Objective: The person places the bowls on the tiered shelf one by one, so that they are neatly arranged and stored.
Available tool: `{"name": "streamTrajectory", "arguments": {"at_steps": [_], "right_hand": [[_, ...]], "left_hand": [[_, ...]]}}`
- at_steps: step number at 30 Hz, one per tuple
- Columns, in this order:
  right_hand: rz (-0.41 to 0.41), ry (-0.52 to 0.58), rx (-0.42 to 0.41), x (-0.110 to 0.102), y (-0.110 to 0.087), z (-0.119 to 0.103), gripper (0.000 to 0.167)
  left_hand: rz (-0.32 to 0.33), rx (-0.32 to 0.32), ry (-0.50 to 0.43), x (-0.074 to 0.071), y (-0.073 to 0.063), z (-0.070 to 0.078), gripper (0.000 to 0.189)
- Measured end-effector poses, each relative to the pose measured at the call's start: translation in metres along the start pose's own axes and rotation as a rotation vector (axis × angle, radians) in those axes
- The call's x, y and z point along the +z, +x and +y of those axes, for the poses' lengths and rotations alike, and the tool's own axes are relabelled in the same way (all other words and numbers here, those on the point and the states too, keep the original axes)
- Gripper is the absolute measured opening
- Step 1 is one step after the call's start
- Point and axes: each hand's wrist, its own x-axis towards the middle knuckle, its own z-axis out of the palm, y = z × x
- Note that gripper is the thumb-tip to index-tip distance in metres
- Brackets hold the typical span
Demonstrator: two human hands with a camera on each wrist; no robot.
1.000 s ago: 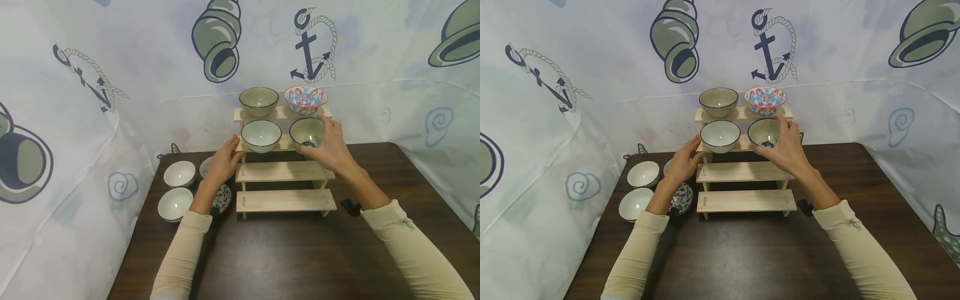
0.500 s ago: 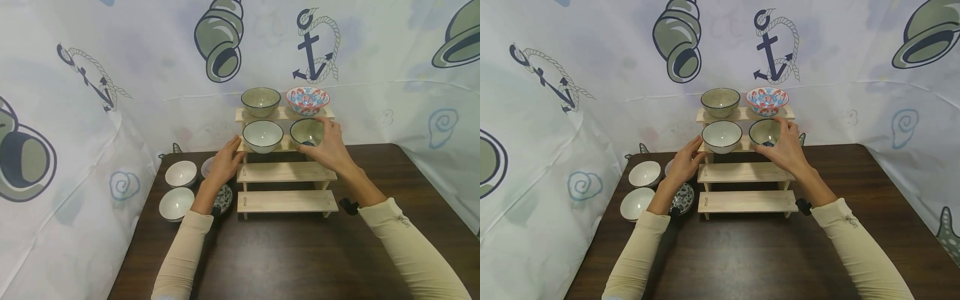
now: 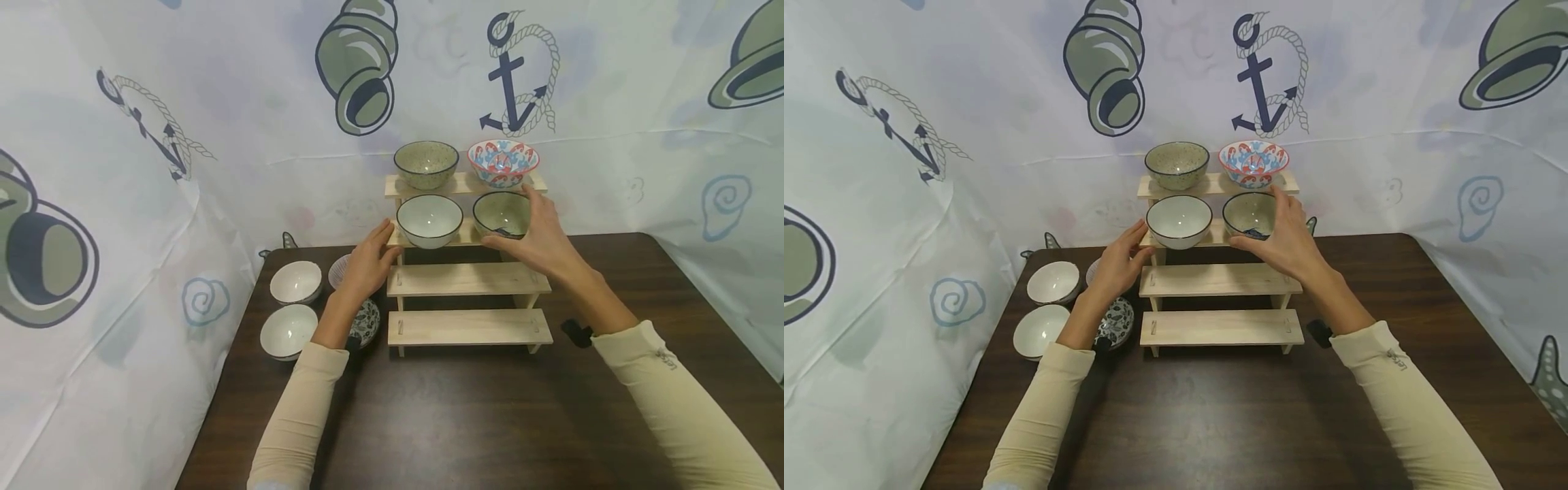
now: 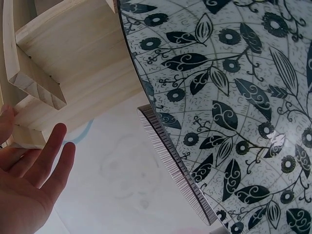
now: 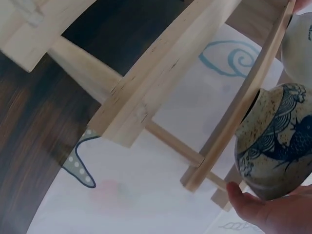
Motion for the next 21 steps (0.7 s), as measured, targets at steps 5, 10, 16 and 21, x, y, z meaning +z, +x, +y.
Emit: {"name": "streamTrajectory", "arguments": {"at_steps": [5, 10, 16, 21], "right_hand": [[-0.010, -0.033, -0.008, -0.006, -0.009, 0.008, 0.131], [-0.006, -0.048, -0.024, -0.010, -0.027, 0.026, 0.129], [-0.016, -0.064, 0.017, -0.006, -0.047, 0.049, 0.127], [-0.039, -0.049, 0.049, 0.006, -0.058, 0.068, 0.122]], "left_hand": [[-0.010, -0.003, 0.007, -0.001, 0.000, 0.000, 0.062], [-0.019, -0.002, 0.019, -0.002, 0.000, 0.001, 0.062], [-0.024, -0.012, 0.020, -0.003, 0.001, 0.001, 0.062], [-0.025, -0.011, 0.006, 0.000, 0.000, -0.001, 0.062]]}}
